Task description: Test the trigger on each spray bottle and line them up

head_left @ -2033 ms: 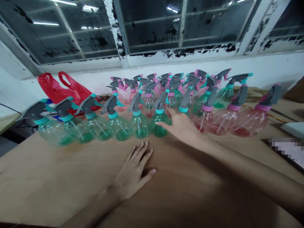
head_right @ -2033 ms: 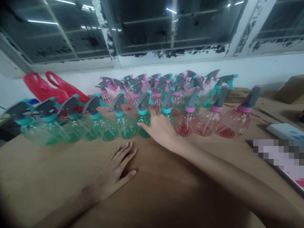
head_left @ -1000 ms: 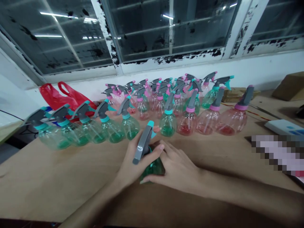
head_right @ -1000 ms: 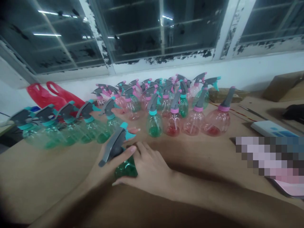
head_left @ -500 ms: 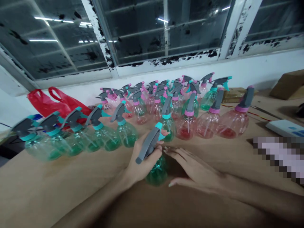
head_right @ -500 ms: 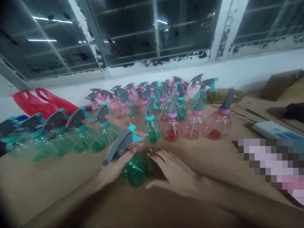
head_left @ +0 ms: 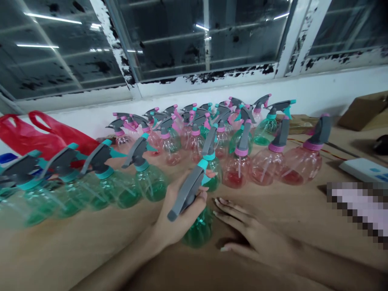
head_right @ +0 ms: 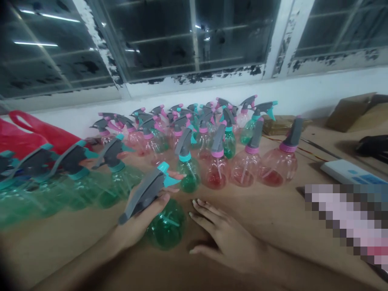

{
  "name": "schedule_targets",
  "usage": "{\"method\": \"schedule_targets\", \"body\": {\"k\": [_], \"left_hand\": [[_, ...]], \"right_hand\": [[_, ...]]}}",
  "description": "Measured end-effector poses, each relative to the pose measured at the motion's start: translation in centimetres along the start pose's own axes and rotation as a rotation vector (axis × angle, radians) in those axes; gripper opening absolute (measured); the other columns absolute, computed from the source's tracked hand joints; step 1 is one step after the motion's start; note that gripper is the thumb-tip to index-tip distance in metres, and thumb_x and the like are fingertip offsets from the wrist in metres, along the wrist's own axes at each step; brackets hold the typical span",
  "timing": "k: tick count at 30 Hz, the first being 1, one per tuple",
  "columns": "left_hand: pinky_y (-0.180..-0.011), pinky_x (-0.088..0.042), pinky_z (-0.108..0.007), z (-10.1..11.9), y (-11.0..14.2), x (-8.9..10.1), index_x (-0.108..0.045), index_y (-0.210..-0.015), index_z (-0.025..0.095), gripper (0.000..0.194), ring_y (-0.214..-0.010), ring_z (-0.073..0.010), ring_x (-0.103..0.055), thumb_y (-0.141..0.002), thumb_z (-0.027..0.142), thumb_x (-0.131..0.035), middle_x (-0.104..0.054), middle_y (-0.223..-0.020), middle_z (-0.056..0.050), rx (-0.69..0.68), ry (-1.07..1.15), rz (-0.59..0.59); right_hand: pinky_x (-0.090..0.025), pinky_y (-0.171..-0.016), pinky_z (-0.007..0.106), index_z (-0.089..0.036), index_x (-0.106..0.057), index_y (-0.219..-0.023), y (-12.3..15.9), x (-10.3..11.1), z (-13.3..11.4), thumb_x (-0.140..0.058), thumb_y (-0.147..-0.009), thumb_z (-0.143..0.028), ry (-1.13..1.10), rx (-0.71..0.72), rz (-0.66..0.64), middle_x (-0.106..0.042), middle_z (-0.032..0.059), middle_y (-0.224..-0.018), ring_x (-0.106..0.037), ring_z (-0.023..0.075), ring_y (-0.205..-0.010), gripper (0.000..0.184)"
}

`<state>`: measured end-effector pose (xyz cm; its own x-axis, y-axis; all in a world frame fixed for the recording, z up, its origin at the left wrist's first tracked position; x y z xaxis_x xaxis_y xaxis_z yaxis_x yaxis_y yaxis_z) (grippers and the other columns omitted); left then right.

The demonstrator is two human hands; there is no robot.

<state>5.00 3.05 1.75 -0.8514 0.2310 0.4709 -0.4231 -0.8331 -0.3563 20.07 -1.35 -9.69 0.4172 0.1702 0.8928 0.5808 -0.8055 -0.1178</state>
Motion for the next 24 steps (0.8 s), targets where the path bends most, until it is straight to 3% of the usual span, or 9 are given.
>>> {"method": "schedule_targets", "body": {"k": [11,24], "left_hand": [[-0.072,-0.055,-0.029,0.48,-0.17,0.37,-0.061,-0.098,0.024,0.032,-0.078,-0.0171,-0.063,-0.072,0.011,-0.050,-0.061,-0.088,-0.003,-0.103,-0.085,0.065],[-0.057,-0.052,-0.028,0.08,0.00,0.29,-0.055,-0.093,0.026,0.023,-0.057,-0.0155,-0.056,-0.071,0.017,-0.051,-0.059,-0.078,-0.001,0.019,-0.069,0.043]], "right_hand": [[-0.026,-0.111,0.040,-0.025,-0.026,-0.143,0.29,-0.28,0.46,-0.046,-0.087,-0.053,-0.028,-0.001,-0.004,-0.023,0.0017,-0.150,-0.022,0.0219,-0.137,0.066],[-0.027,-0.110,0.042,-0.024,-0.029,-0.142,0.35,-0.39,0.45,-0.046,-0.087,-0.053,-0.011,-0.018,0.005,-0.027,0.0025,-0.149,-0.024,0.0223,-0.136,0.064]]}}
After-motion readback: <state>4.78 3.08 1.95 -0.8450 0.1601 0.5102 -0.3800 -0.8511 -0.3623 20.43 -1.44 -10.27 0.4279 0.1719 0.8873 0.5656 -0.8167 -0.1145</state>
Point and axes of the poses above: each hand's wrist, its own y-axis away from the middle knuckle, its own x-axis out of the back of the hand, z = x × y, the point moved 5 cm from there along -y, towards the middle knuckle
